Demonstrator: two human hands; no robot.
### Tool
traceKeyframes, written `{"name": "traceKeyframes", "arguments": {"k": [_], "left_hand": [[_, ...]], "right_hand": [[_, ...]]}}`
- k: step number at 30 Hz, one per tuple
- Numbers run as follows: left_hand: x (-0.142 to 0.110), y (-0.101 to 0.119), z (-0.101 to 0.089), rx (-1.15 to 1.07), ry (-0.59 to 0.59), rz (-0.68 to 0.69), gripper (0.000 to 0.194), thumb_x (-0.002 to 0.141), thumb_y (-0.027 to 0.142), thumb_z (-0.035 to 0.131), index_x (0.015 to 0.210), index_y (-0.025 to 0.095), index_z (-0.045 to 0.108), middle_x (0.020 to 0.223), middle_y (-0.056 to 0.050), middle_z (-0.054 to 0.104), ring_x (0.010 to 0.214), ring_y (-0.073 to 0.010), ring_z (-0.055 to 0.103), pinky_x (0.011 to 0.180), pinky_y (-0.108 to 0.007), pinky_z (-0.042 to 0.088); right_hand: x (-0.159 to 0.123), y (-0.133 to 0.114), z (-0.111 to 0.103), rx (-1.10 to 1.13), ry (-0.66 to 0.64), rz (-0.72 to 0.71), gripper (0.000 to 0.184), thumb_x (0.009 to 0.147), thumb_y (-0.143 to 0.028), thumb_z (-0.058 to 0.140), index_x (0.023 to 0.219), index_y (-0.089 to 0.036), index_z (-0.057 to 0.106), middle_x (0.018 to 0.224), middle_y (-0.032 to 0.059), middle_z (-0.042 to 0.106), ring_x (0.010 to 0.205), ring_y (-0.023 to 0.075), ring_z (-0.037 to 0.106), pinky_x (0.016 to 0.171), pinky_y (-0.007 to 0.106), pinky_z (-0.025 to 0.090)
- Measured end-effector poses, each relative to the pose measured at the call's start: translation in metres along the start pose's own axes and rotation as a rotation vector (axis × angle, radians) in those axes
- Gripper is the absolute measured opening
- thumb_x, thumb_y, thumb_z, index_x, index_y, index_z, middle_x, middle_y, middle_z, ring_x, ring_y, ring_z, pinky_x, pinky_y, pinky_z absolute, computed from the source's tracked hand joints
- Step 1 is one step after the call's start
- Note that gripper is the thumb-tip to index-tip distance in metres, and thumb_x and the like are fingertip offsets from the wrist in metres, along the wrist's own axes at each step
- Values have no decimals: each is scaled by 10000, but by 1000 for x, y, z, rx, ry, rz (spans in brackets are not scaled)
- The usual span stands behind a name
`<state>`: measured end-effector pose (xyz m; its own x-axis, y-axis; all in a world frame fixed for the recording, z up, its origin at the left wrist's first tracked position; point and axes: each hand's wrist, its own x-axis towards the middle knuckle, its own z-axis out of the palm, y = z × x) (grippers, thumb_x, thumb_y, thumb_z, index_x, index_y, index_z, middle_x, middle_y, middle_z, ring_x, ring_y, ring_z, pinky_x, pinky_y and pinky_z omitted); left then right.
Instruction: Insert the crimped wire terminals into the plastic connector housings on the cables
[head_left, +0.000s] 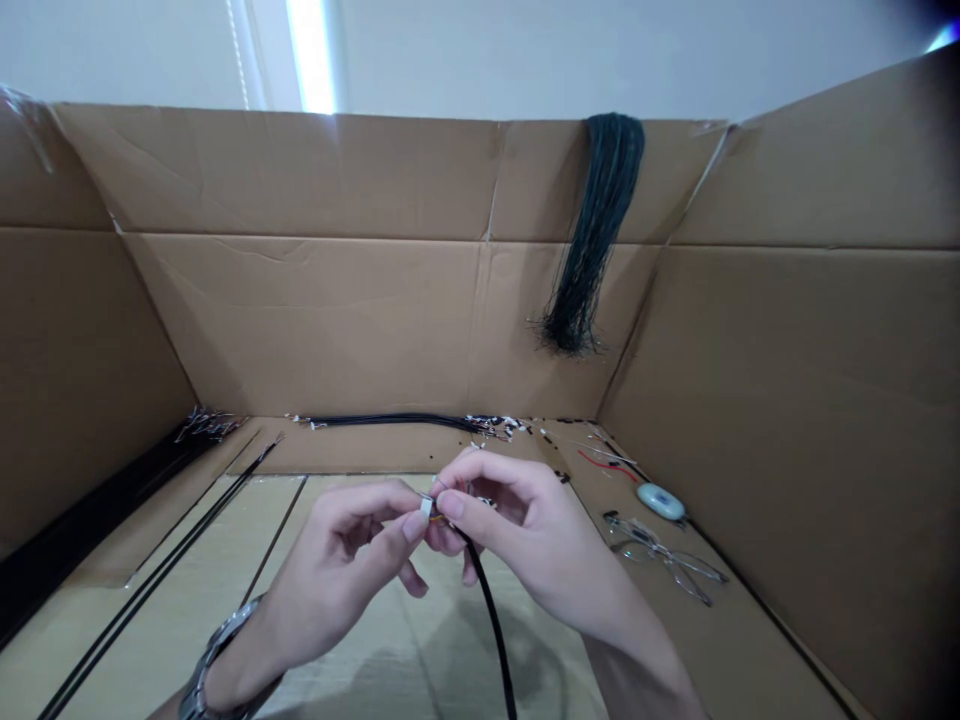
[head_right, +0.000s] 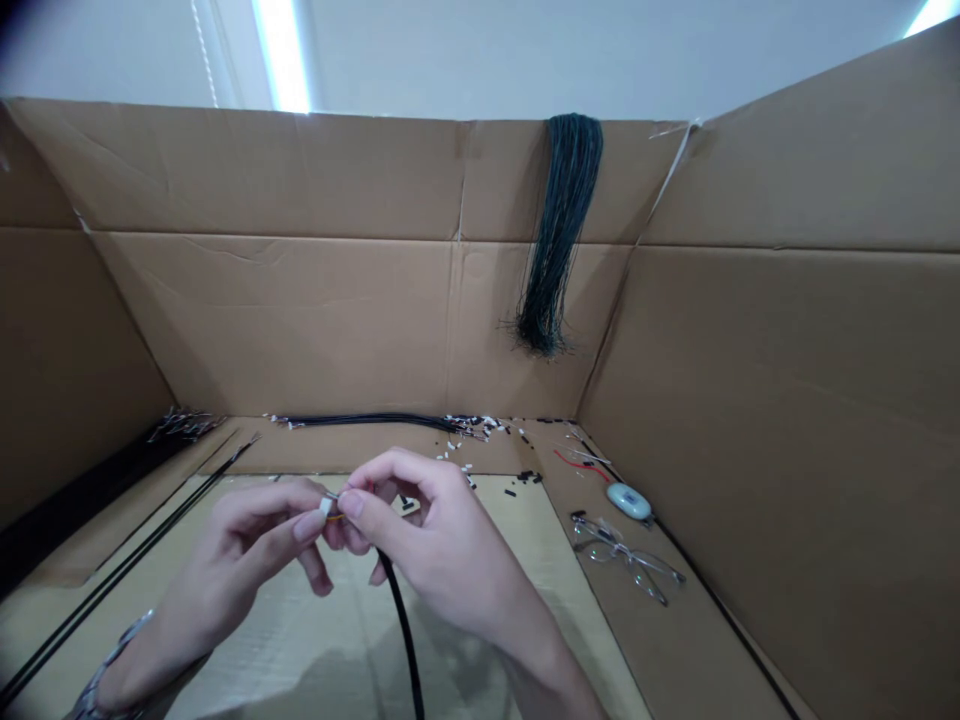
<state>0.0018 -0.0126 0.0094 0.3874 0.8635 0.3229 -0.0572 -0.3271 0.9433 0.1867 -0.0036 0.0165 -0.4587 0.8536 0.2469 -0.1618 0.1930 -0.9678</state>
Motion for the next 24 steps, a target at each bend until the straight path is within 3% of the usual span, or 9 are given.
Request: {"name": "traceKeyframes", "arguments": {"k": [8, 12, 18, 24], "left_hand": [[1, 0, -3, 122, -43, -12, 286, 976, 330, 602, 798, 157, 745, 756, -32, 710, 579, -121, 693, 576, -199, 616], [1, 5, -7, 197, -69, 21, 259, 983, 318, 591, 835, 166, 740, 751, -28, 716, 599, -117, 689, 579, -186, 608], [1, 2, -7, 191, -23, 20, 231, 981, 309, 608, 873, 161, 748, 770, -39, 718, 645, -136, 687, 558, -209, 624], [1, -3, -6, 145, 48, 57, 126, 958, 283, 654, 950, 171, 711, 791, -20, 723, 637, -127, 699, 562, -206, 641]], "right_hand": [[-3, 0, 2, -64, 52, 49, 190, 940, -350, 666, 864, -185, 610, 741, -30, 582, 650, 94, 566, 523, 176, 507], [-6, -1, 6, -204, 111, 8, 148, 945, -300, 630, 846, -195, 596, 753, -33, 573, 602, 82, 521, 498, 173, 491], [-11, -2, 10, -407, 179, -102, 123, 919, -219, 603, 798, -205, 588, 751, -28, 560, 619, 93, 521, 470, 175, 453], [-8, -2, 11, -450, 196, -137, 122, 907, -184, 586, 785, -200, 588, 747, -24, 559, 601, 90, 528, 458, 181, 441]]}}
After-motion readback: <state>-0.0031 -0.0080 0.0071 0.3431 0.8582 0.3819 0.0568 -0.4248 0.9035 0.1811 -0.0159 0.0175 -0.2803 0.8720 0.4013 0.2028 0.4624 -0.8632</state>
